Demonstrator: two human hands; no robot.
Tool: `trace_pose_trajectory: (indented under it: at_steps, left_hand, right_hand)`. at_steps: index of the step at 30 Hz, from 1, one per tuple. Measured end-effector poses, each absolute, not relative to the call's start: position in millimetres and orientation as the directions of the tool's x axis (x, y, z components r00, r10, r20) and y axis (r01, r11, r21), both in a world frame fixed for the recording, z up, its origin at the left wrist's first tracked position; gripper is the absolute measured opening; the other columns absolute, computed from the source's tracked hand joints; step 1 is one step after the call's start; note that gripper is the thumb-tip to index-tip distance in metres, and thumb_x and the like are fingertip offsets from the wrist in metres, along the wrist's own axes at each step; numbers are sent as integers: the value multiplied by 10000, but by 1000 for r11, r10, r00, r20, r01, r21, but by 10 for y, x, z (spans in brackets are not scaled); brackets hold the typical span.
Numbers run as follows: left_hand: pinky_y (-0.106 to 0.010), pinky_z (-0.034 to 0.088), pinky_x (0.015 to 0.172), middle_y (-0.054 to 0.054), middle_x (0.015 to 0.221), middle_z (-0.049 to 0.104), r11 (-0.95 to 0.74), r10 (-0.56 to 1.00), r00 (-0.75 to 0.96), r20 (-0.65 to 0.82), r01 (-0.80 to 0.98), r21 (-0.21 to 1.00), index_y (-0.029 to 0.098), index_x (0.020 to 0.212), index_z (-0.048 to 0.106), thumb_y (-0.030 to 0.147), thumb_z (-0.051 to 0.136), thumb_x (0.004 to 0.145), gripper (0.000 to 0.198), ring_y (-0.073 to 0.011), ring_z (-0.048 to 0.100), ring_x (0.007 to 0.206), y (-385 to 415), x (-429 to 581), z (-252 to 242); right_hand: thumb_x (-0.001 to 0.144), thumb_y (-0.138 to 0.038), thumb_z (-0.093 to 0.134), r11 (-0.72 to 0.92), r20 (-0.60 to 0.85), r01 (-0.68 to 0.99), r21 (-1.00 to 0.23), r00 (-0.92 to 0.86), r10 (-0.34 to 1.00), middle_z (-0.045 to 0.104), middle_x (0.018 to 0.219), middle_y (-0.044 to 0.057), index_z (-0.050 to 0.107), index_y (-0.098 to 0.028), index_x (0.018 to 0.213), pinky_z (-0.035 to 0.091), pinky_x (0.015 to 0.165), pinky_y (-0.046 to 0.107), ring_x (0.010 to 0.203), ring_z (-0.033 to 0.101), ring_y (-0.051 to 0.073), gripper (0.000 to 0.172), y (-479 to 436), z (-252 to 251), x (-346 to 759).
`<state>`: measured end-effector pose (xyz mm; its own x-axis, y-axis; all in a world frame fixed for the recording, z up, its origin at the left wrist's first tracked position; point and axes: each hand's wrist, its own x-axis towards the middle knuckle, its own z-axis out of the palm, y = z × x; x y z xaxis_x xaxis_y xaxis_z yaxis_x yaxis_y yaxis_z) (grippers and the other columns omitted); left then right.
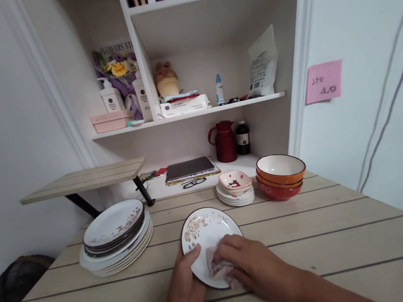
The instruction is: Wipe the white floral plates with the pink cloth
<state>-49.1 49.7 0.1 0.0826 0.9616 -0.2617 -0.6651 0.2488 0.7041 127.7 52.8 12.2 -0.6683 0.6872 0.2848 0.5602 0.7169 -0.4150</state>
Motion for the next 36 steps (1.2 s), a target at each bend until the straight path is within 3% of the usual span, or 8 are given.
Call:
trace_pose_trajectory:
  at_steps: [9, 16, 26, 36]
  left_hand:
    - [-425, 506, 831, -157, 924, 739, 253, 959, 72, -274, -654, 713, 110, 1302, 528, 198, 682, 733, 596, -299, 687, 891, 513, -494, -26]
    - [-421, 491, 899, -160, 1086, 714, 192, 973, 38, -228, -684, 704, 155, 1368, 459, 165, 692, 717, 692, -300, 670, 985, 498, -488, -35]
    - [-428, 474, 934, -170, 1141, 695, 198, 970, 38, -241, -700, 686, 135, 1326, 513, 168, 711, 693, 664, -313, 657, 1026, 495, -486, -34]
    - [-412, 470, 931, -151, 1099, 713, 178, 973, 35, -227, -741, 647, 159, 1378, 438, 78, 669, 658, 760, -298, 658, 1026, 565, -477, -103]
  right_hand:
    - [813, -153, 499, 679, 267, 645, -350, -626, 733, 580, 1095, 12, 538, -285, 1098, 401, 796, 262, 982, 540, 178, 316, 542, 118, 1278]
    - [891, -222, 428, 440, 279, 836, -328, -360, 890, 577, 1123, 48, 520, -275, 1177, 407, 693, 264, 939, 598, 191, 305, 752, 111, 1416]
    - [912, -267, 409, 387, 322, 872, -298, -290, 901, 532, 1142, 58, 521, -301, 1238, 402, 632, 259, 850, 605, 180, 346, 748, 8, 1356]
    - [860, -212, 505, 319, 337, 884, -341, -202, 920, 587, 1112, 42, 525, -237, 1087, 340, 612, 245, 837, 604, 171, 230, 1009, 95, 1191]
